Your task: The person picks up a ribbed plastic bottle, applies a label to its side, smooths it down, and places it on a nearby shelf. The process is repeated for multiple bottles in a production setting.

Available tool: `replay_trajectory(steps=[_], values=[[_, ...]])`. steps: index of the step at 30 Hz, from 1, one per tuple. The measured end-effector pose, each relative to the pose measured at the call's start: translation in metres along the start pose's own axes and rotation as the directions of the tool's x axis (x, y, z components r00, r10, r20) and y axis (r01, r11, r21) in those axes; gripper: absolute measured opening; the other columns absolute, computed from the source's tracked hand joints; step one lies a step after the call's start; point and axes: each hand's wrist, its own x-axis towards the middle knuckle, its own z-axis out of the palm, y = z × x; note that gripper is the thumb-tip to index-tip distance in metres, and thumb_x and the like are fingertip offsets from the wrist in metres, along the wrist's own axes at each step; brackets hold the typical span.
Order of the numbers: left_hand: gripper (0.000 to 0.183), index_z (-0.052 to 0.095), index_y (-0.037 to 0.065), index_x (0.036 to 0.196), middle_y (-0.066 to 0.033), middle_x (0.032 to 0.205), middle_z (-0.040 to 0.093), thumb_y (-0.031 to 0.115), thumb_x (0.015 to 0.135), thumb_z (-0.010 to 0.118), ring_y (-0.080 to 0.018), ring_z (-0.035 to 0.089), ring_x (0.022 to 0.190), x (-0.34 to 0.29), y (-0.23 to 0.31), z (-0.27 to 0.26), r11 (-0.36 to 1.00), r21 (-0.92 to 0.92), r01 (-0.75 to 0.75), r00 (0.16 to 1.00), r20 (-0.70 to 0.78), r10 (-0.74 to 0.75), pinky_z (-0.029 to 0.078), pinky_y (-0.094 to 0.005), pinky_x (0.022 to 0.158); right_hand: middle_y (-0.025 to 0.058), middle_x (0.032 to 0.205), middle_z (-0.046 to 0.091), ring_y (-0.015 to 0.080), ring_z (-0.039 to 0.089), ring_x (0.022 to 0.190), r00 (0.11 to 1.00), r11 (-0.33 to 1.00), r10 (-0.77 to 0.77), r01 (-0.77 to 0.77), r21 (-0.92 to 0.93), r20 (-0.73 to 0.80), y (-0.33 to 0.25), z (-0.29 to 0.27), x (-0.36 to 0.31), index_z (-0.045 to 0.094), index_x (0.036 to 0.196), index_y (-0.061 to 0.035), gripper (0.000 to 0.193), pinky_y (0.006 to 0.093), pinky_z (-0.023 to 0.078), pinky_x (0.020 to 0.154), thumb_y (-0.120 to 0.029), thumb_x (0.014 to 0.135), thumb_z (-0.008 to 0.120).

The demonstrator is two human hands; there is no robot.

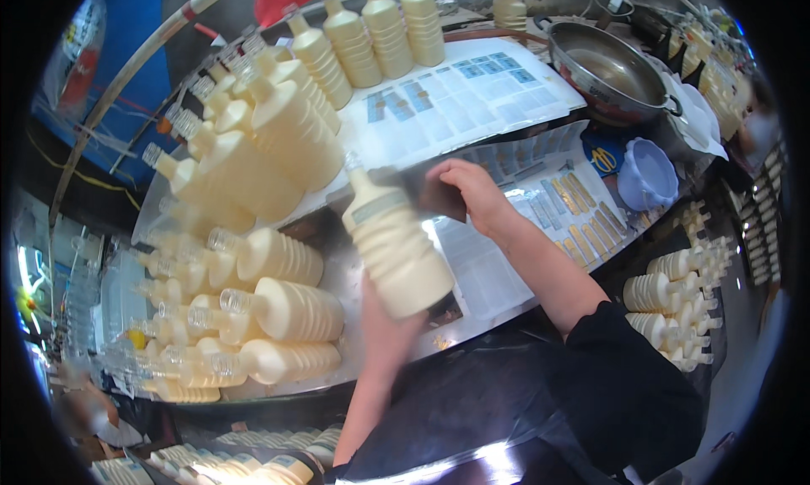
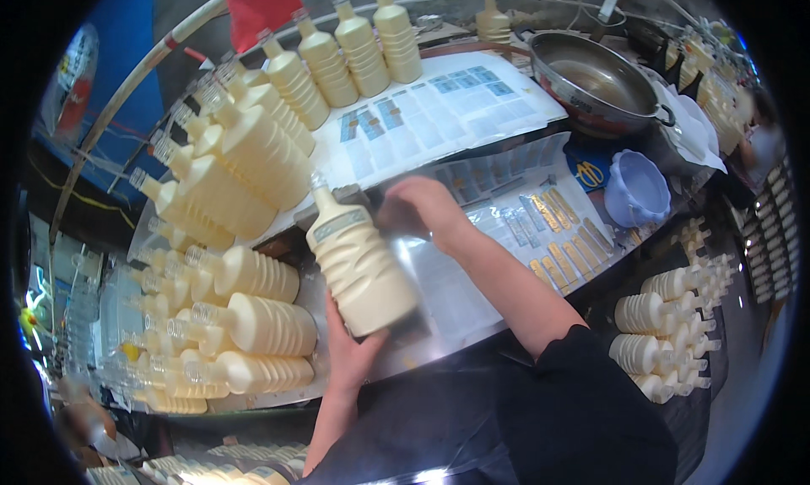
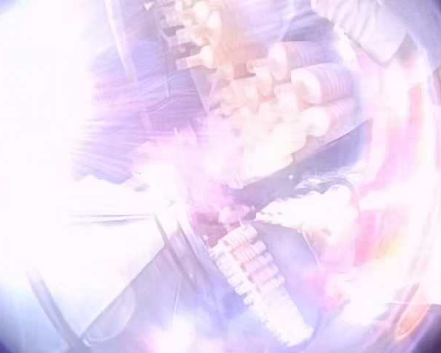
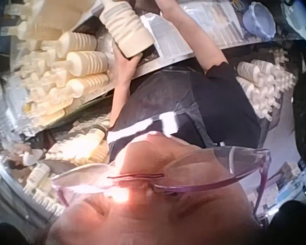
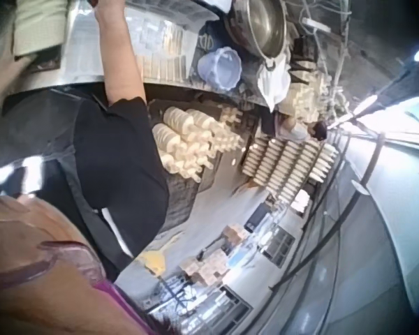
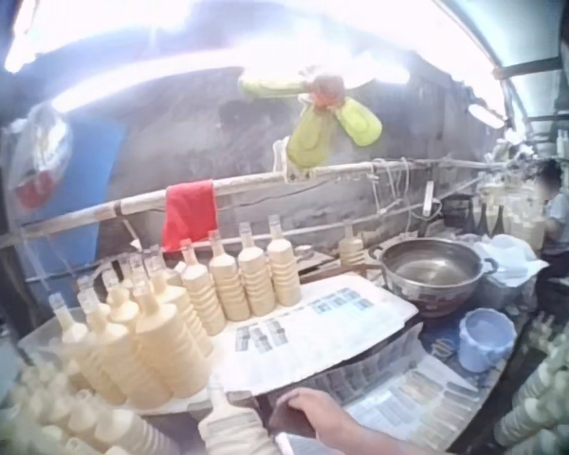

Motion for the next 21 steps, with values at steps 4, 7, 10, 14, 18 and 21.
replay_trajectory(steps=[4, 7, 10, 14, 18, 21], values=[[0.118, 0.01, 0.0, 0.163, -0.0241, 0.156, 0.036, 0.025, 0.073, 0.083, -0.034, 0.044, 0.14, 0.0, -0.008, 0.005, 1.0, 0.027, 0.01, 0.999, -0.046, -0.009, 0.036, -0.0406, 0.117, 0.0024, 0.075, 0.068, 0.012, 0.064, 0.066, 0.993, 0.939, 0.099, -0.116, -0.323, -0.068, -0.028, -0.011, -0.008, 0.074, 0.09, -0.0028, 0.026, 0.0268, 0.051, 0.064, -0.023, 0.099, 0.059], [0.111, 0.008, 0.0, 0.163, -0.0241, 0.159, 0.03, 0.027, 0.079, 0.076, -0.0346, 0.037, 0.145, -0.002, -0.015, 0.009, 0.997, -0.072, -0.005, 0.998, -0.071, -0.001, 0.032, -0.0422, 0.119, 0.0068, 0.067, 0.068, 0.0165, 0.066, 0.059, 0.975, 0.714, -0.201, 0.077, -0.695, -0.098, -0.038, -0.018, -0.004, 0.073, 0.084, -0.0015, 0.033, 0.0302, 0.05, 0.06, -0.028, 0.1, 0.061], [0.108, 0.01, 0.001, 0.163, -0.0237, 0.159, 0.031, 0.025, 0.08, 0.075, -0.0336, 0.035, 0.146, 0.008, -0.001, 0.014, 0.998, -0.059, 0.036, 0.989, -0.142, -0.044, 0.029, -0.0435, 0.121, 0.0121, 0.083, 0.072, 0.0285, 0.071, 0.077, 0.874, 0.388, -0.484, 0.266, -0.882, 0.051, -0.046, -0.02, 0.007, 0.073, 0.091, -0.0024, 0.025, 0.0377, 0.055, 0.071, -0.023, 0.097, 0.061], [0.102, 0.014, 0.001, 0.162, -0.0239, 0.157, 0.033, 0.023, 0.08, 0.072, -0.034, 0.037, 0.144, 0.01, 0.009, 0.018, 0.986, -0.161, 0.05, 0.98, -0.18, -0.079, 0.028, -0.0439, 0.121, 0.013, 0.099, 0.073, 0.0349, 0.07, 0.093, 0.761, 0.052, -0.611, 0.315, -0.948, 0.219, -0.052, -0.037, 0.049, 0.074, 0.101, -0.0049, 0.02, 0.044, 0.055, 0.083, -0.017, 0.095, 0.058], [0.103, 0.015, 0.0, 0.161, -0.0247, 0.154, 0.036, 0.019, 0.077, 0.071, -0.0349, 0.041, 0.141, 0.012, 0.002, 0.02, 0.978, -0.21, 0.0, 0.984, -0.173, -0.037, 0.032, -0.0444, 0.119, 0.0157, 0.102, 0.073, 0.036, 0.07, 0.096, 0.812, -0.017, -0.553, 0.211, -0.977, 0.185, -0.057, -0.051, 0.093, 0.073, 0.106, -0.0057, 0.022, 0.0461, 0.056, 0.086, -0.013, 0.094, 0.056], [0.104, 0.017, -0.004, 0.159, -0.026, 0.151, 0.038, 0.011, 0.073, 0.073, -0.0362, 0.043, 0.139, 0.011, -0.001, 0.02, 0.975, -0.222, -0.013, 0.978, -0.208, -0.034, 0.035, -0.0449, 0.118, 0.0185, 0.103, 0.073, 0.0372, 0.071, 0.097, 0.917, -0.065, -0.396, -0.074, -0.995, -0.042, -0.083, -0.052, 0.127, 0.074, 0.104, -0.0053, 0.021, 0.0474, 0.056, 0.085, -0.012, 0.092, 0.058]])
